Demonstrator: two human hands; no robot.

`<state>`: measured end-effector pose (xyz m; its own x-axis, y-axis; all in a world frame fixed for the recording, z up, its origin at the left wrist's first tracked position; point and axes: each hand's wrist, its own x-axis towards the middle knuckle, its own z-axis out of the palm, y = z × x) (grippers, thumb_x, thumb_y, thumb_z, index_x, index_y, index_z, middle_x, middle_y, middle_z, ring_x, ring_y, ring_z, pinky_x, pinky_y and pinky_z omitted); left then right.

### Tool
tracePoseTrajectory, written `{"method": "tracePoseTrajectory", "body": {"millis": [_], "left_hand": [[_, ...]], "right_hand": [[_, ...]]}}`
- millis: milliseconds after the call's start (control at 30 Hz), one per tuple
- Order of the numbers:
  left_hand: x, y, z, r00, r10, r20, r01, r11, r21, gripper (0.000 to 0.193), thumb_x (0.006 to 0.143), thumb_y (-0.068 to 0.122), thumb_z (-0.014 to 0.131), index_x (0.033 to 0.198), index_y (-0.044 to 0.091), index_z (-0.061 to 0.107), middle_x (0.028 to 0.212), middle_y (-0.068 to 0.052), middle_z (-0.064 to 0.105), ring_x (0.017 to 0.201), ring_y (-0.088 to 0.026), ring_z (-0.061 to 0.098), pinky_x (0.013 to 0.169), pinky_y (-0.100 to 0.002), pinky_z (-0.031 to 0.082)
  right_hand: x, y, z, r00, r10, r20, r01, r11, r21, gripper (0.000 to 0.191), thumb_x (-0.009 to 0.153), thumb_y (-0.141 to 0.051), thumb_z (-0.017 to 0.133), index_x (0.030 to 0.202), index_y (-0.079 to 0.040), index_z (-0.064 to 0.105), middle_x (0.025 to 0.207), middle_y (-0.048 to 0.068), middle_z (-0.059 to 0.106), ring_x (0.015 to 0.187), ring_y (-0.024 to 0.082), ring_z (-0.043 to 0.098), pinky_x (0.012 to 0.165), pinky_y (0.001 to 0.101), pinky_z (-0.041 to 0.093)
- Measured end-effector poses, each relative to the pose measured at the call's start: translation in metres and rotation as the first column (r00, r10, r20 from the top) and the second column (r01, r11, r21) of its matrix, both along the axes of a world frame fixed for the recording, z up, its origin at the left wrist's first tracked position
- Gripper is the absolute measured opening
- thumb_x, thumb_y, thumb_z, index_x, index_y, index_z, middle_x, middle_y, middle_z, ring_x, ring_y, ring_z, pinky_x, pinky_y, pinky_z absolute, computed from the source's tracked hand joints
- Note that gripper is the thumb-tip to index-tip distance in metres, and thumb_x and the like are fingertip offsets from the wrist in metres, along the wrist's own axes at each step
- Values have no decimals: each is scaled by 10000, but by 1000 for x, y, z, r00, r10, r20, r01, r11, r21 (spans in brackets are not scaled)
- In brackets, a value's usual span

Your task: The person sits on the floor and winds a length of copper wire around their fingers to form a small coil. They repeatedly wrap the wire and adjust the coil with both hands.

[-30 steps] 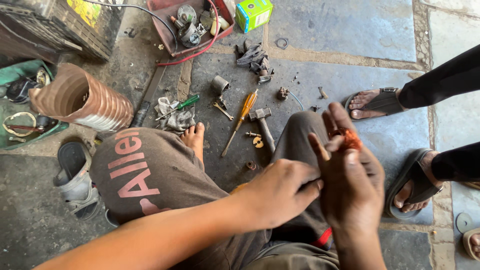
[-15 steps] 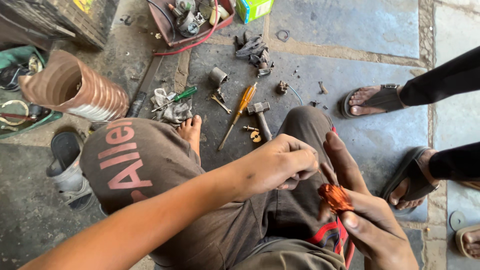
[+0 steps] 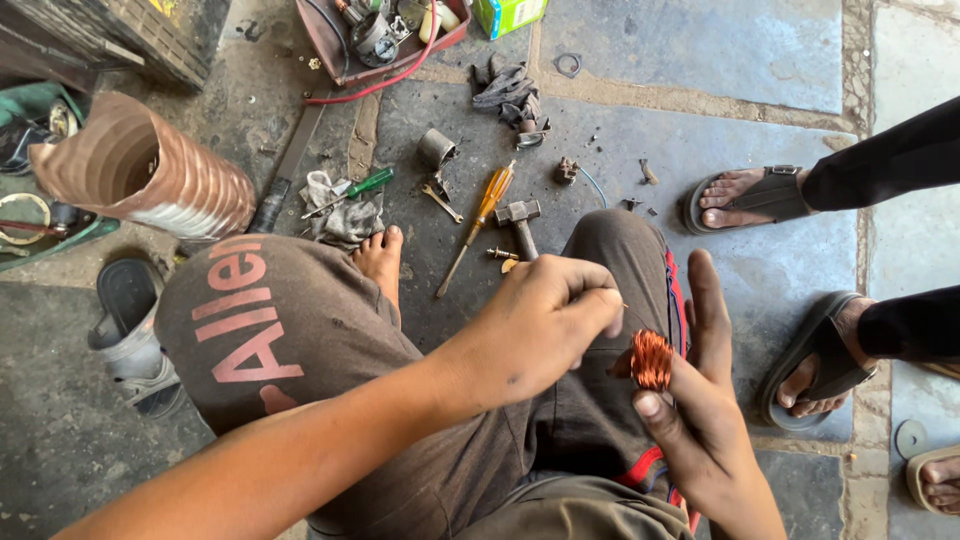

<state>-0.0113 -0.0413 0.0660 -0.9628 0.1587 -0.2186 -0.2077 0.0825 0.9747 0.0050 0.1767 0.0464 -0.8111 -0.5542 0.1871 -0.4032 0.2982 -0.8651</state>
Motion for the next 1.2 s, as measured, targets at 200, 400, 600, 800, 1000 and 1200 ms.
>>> {"method": "tracePoseTrajectory", "body": {"millis": [200, 400, 600, 800, 1000, 1200], "left_hand": [[1, 1, -3, 994, 4, -114, -7, 1000, -25, 282, 924, 204, 566, 838, -27, 705, 672, -128, 708, 650, -163, 715, 617, -344, 558], [11, 7, -1, 948, -89, -305, 43, 987, -153, 250, 965, 190, 572, 875, -23, 667, 790, -217, 676, 780, -363, 727, 666, -413, 542], [22, 9, 10, 878, -153, -454, 5, 951, -310, 145, 984, 169, 598, 969, 27, 626, 939, -168, 693, 855, -394, 694, 718, -470, 550], [25, 11, 9, 887, -181, -425, 27, 939, -342, 122, 971, 147, 615, 1001, 30, 631, 930, -164, 685, 828, -397, 695, 709, -481, 553], [22, 14, 6, 877, -119, -466, -46, 944, -327, 141, 965, 137, 617, 976, -3, 629, 948, -188, 682, 829, -407, 685, 711, -486, 545], [19, 13, 0, 872, -77, -483, -26, 979, -202, 158, 983, 125, 604, 986, -28, 645, 940, -200, 694, 874, -388, 696, 751, -443, 551]], "right_hand": [[-5, 3, -9, 999, -3, -37, 4, 999, 38, 408, 1023, -311, 545, 1282, -12, 647, 1764, 266, 6, 1664, 431, 23, 1301, 515, 94], [-7, -2, -18, 999, -23, -23, 25, 997, 75, 363, 1006, -210, 562, 1303, -11, 627, 1763, 254, 17, 1660, 420, 38, 1286, 505, 132], [-14, -9, -17, 995, -10, 95, 20, 994, -104, 431, 1009, -154, 580, 1403, 20, 564, 1770, 214, -86, 1663, 396, -13, 1295, 512, 98], [-18, -14, -9, 926, 97, 366, 91, 881, -464, 419, 1071, -213, 518, 1361, 77, 605, 1803, 179, -46, 1676, 333, 9, 1293, 507, 114], [-19, -33, -14, 956, -68, 284, 202, 856, -476, 276, 1037, -105, 574, 1215, 86, 663, 1801, 213, 143, 1675, 378, 172, 1305, 527, 212], [-22, -46, -7, 911, -55, 408, 329, 694, -641, 194, 1041, -101, 589, 1099, 53, 690, 1784, 225, 158, 1653, 393, 196, 1287, 570, 228]]}}
